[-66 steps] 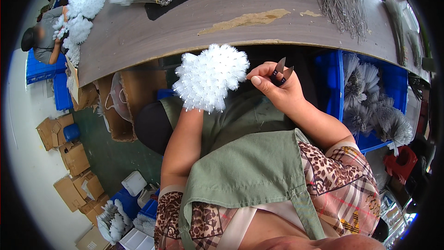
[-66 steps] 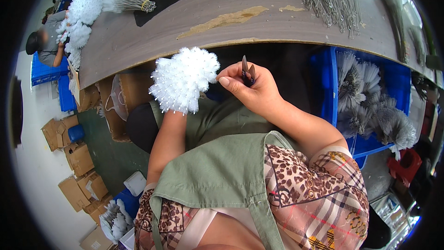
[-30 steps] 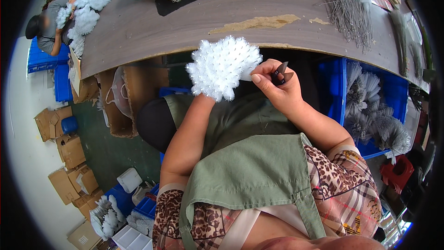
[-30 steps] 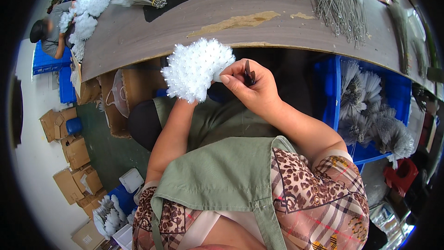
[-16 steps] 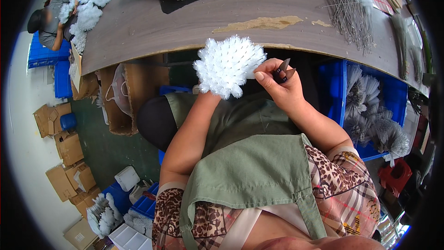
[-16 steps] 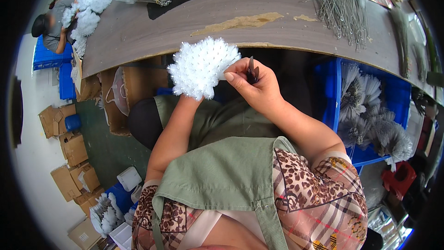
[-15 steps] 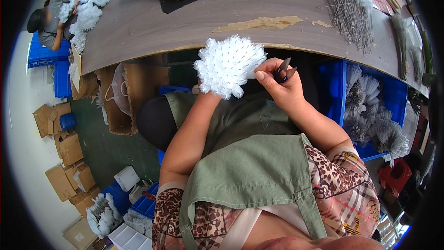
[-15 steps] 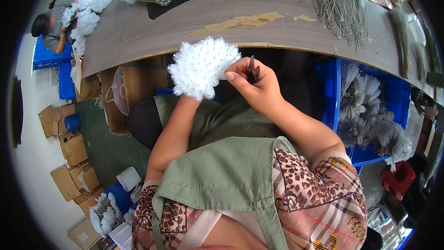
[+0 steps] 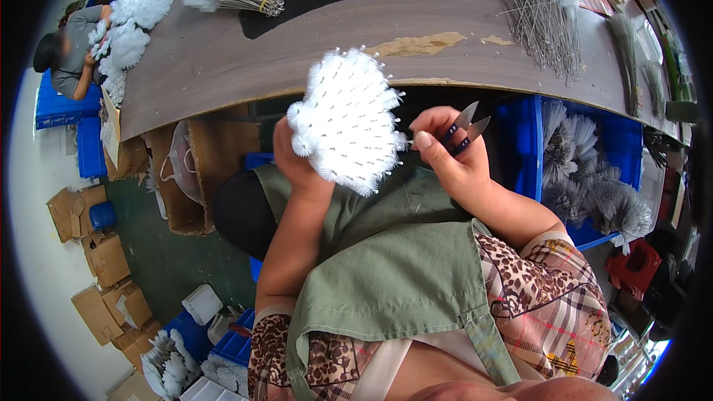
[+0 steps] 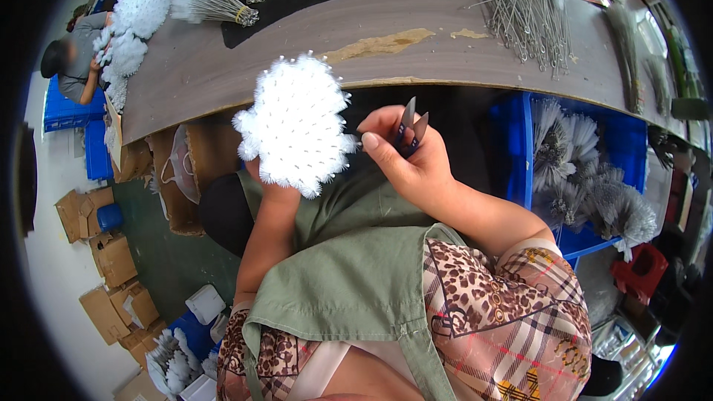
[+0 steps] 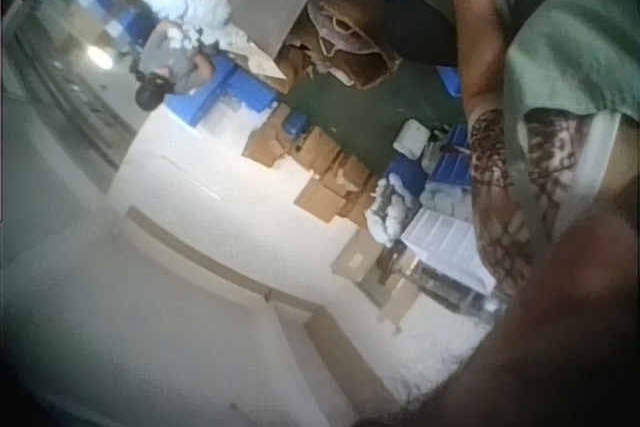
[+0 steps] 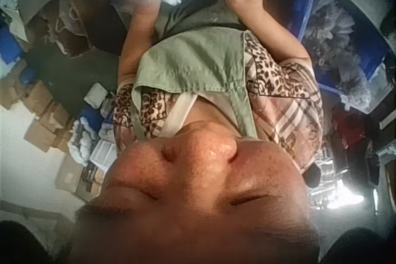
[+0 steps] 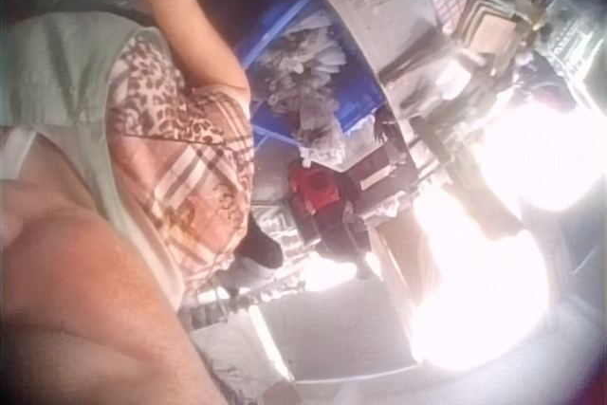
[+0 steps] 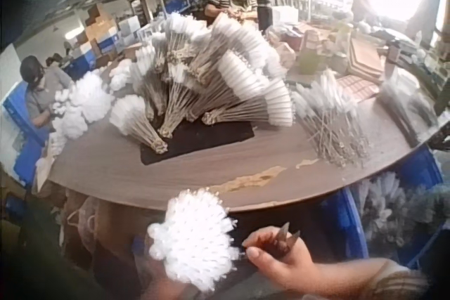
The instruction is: Trimming and organizing white bristles for tube-style cleaning brushes at a factory workbench.
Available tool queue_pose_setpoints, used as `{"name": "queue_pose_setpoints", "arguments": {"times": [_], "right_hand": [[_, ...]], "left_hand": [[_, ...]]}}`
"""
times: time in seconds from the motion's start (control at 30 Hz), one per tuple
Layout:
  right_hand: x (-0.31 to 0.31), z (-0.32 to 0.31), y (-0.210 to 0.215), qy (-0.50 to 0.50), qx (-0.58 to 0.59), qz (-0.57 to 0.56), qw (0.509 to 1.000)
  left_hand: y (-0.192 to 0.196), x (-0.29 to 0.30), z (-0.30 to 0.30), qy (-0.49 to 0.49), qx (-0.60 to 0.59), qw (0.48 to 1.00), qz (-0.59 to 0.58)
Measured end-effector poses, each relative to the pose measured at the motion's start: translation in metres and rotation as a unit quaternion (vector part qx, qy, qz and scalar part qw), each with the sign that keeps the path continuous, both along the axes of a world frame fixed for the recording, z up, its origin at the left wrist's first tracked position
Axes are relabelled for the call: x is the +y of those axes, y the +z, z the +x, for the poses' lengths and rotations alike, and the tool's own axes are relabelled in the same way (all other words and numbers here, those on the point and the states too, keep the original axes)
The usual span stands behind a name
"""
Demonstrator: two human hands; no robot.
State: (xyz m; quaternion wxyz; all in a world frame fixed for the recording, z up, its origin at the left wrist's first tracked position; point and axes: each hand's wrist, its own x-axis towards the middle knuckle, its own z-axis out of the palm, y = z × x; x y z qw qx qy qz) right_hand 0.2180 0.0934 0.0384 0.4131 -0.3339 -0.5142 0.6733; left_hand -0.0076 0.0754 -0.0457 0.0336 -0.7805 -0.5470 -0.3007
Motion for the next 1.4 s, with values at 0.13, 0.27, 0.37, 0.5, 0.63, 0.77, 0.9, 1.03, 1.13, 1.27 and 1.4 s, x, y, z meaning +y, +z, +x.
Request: {"name": "queue_pose_setpoints", "arguments": {"times": [0.13, 0.27, 0.37, 0.5, 0.63, 0.77, 0.9, 1.03, 1.13, 1.27, 1.4], "right_hand": [[-0.004, 0.0, -0.002, 0.004, -0.045, 0.023, 0.999], [0.001, 0.005, -0.005, 0.046, -0.076, 0.003, 0.996], [-0.001, -0.001, -0.003, 0.015, -0.078, 0.007, 0.997], [0.003, -0.004, 0.0, 0.01, -0.112, 0.023, 0.993], [0.005, -0.009, -0.005, 0.018, -0.139, 0.031, 0.99], [0.009, -0.005, -0.001, 0.03, -0.09, -0.011, 0.995], [0.012, -0.002, -0.005, 0.055, -0.038, -0.111, 0.992], [0.012, -0.006, -0.006, 0.053, -0.073, -0.085, 0.992], [0.013, -0.009, -0.008, 0.035, -0.093, -0.068, 0.993], [0.014, -0.006, -0.01, 0.043, -0.096, -0.031, 0.994], [0.017, 0.001, -0.004, 0.036, -0.084, 0.011, 0.996]], "left_hand": [[-0.002, -0.008, -0.007, -0.011, -0.098, 0.995, 0.001], [-0.003, -0.01, -0.021, -0.026, -0.191, 0.981, -0.003], [-0.004, -0.013, -0.02, -0.034, -0.258, 0.966, -0.009], [-0.004, -0.017, -0.023, -0.046, -0.344, 0.937, -0.021], [-0.008, -0.018, -0.022, -0.044, -0.427, 0.902, -0.033], [-0.007, -0.021, -0.022, -0.047, -0.504, 0.861, -0.043], [-0.006, -0.023, -0.027, -0.05, -0.58, 0.811, -0.052], [-0.006, -0.027, -0.022, -0.05, -0.649, 0.757, -0.062], [-0.005, -0.027, -0.026, -0.047, -0.697, 0.713, -0.069], [-0.003, -0.025, -0.026, -0.038, -0.753, 0.653, -0.067], [0.003, -0.029, -0.019, -0.028, -0.793, 0.606, -0.062]]}}
